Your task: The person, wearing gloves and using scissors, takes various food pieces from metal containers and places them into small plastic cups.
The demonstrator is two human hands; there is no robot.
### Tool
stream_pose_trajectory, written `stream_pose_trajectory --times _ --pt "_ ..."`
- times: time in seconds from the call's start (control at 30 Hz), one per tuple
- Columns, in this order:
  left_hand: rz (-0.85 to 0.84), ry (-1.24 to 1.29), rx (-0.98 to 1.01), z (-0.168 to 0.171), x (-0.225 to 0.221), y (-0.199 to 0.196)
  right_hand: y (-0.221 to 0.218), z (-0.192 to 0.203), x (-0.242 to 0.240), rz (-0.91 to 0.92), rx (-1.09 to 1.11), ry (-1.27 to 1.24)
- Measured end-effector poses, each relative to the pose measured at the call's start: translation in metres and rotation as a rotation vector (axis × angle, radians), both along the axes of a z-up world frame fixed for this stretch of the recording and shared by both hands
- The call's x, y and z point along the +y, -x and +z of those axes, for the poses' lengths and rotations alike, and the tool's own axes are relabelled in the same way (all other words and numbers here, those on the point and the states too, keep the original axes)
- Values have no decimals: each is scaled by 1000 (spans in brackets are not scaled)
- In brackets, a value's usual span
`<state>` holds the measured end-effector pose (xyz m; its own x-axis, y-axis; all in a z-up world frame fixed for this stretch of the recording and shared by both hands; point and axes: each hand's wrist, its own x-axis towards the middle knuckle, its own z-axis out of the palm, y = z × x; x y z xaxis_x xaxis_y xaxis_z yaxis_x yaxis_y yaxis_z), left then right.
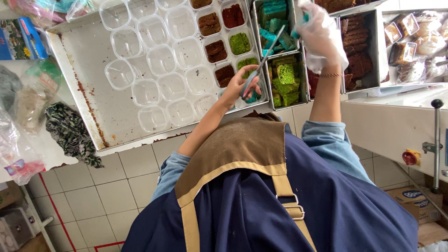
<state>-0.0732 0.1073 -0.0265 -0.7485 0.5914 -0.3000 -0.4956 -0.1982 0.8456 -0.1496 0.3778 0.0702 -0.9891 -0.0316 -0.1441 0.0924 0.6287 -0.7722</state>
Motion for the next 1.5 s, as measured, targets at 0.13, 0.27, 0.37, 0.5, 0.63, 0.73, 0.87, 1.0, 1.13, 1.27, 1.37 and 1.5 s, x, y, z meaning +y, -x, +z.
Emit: stream_pose_trajectory --times 0.13,0.27,0.37,0.5,0.63,0.73,0.87,1.0,1.13,1.27,1.37,1.5 --pt "73 -72 -26 4 -17 -8 19 -44 -2 -10 135 -357" --pt "194 -48 50 9 -44 -11 37 -103 -9 184 371 -966" --pt "268 -45 47 9 -60 -16 50 -141 -19 238 876 -1912" --pt "354 -91 84 10 -74 -21 40 -151 -36 251 591 -1459" --pt "413 -117 136 14 -87 -31 26 -95 -63 87 76 -885" --pt "415 -117 136 18 -94 -37 -6 -32 -67 99 375 -770" --pt "412 -119 137 25 -98 -44 -78 17 -121 130 178 -357" --pt "373 -114 172 30 -100 -48 -118 33 -181 159 -126 -282" --pt "347 -92 134 30 -105 -56 -134 9 -193 254 -78 -471" --pt "351 -106 128 30 -116 -65 -145 -33 -179 453 246 -706" --pt "349 -103 118 30 -122 -68 -137 -55 -166 325 85 -539" --pt "366 -103 137 33 -124 -70 -134 -65 -153 400 200 -912"
